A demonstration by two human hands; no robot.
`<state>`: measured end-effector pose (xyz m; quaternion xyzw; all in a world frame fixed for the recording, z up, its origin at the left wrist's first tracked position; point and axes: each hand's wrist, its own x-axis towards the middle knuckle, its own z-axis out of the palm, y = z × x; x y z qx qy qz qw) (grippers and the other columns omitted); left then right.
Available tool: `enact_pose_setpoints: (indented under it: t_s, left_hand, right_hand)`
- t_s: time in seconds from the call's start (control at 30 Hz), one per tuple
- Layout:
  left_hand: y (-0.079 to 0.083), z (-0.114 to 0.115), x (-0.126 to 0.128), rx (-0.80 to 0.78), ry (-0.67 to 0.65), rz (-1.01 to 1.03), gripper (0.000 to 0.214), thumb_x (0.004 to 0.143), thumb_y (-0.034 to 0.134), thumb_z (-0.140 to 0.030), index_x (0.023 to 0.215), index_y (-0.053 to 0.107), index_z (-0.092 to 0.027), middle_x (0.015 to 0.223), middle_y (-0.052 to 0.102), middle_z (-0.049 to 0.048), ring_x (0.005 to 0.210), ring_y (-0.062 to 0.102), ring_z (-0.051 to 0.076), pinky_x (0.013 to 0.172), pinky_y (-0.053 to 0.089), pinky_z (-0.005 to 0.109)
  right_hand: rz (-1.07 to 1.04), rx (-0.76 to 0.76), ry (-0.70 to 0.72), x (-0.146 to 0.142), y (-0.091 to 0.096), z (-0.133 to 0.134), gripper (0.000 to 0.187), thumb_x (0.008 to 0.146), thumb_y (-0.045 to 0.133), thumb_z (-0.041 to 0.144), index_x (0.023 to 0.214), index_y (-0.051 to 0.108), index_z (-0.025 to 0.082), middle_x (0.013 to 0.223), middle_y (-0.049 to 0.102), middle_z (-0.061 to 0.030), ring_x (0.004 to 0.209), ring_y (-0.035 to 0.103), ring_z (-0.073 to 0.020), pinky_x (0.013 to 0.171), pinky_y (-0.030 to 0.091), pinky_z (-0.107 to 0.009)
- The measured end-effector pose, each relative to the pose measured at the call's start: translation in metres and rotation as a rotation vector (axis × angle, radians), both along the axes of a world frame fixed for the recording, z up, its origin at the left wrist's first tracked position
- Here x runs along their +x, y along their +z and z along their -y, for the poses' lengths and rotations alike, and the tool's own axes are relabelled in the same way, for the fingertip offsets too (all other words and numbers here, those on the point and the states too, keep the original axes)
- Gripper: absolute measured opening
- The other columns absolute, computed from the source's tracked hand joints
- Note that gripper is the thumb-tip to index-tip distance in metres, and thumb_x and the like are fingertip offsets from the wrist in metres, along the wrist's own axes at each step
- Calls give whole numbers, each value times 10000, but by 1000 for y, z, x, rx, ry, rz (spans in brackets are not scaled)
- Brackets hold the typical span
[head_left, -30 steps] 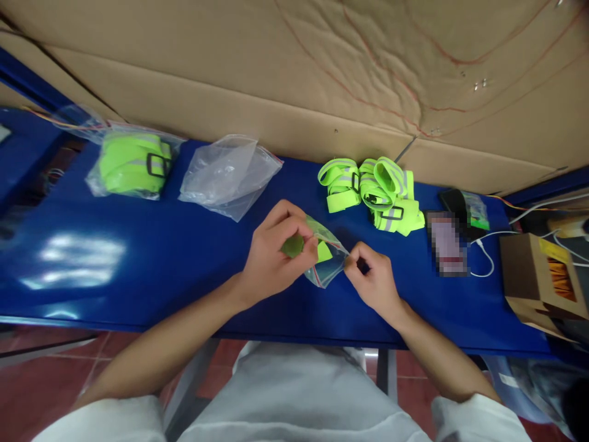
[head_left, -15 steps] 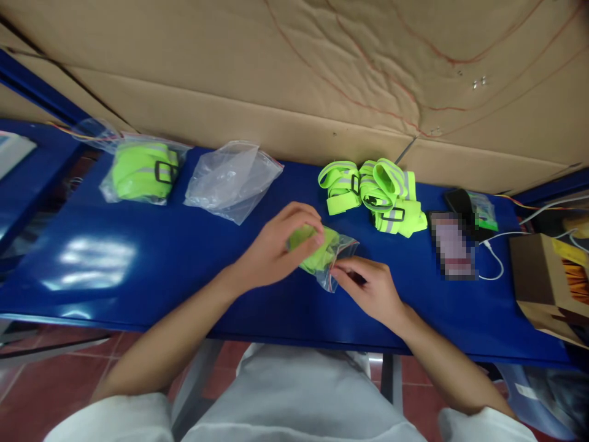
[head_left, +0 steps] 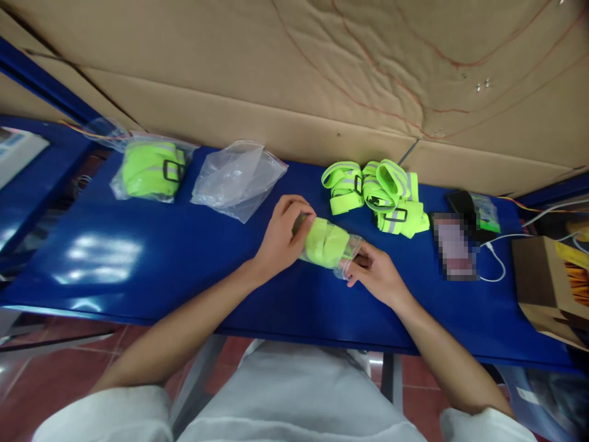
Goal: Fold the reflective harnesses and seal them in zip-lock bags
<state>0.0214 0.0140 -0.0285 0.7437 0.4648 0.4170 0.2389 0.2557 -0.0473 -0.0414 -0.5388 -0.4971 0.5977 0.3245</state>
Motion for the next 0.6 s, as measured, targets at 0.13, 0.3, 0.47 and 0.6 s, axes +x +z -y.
enact_pose_setpoints:
  t_s: [0.13, 0.3, 0.47, 0.6]
  left_hand:
    - [1, 1, 0, -98, 25, 319, 208, 978, 649, -381, 1114, 649, -224, 1402, 536, 116, 1189, 634, 212, 1011, 575, 389]
    - [-6, -10, -7, -458, -63, 597, 420, 871, 782, -379, 1256, 673, -250, 1512, 578, 98, 1265, 667, 256, 1019, 596, 395]
    - [-13, -9, -2, -346, -45, 163, 375, 1004, 596, -450, 1185, 774, -175, 1338, 726, 112, 1277, 668, 287, 1140, 499, 428]
    - [-10, 0, 5, -299, -90, 191, 366, 1061, 498, -416, 1212, 758, -208, 1196, 781, 53, 1089, 725, 214, 996, 546, 333]
  right_hand:
    - [-21, 64, -34, 1, 4, -5, 471, 749, 878, 386, 1150, 727, 191, 798, 704, 6, 639, 642, -132, 540, 556, -239]
    - [2, 121, -114, 5, 5, -10, 440, 743, 874, 405, 1105, 721, 207, 844, 725, -2, 573, 596, -127, 533, 530, -275]
    - [178, 149, -81, 7, -4, -8, 544, 736, 885, 485, 1175, 711, 215, 831, 733, -36, 781, 708, -237, 708, 590, -348]
    - [288, 218, -17, 7, -5, -6, 530, 796, 844, 510, 1224, 720, 223, 1064, 774, -78, 965, 735, -276, 883, 583, -392]
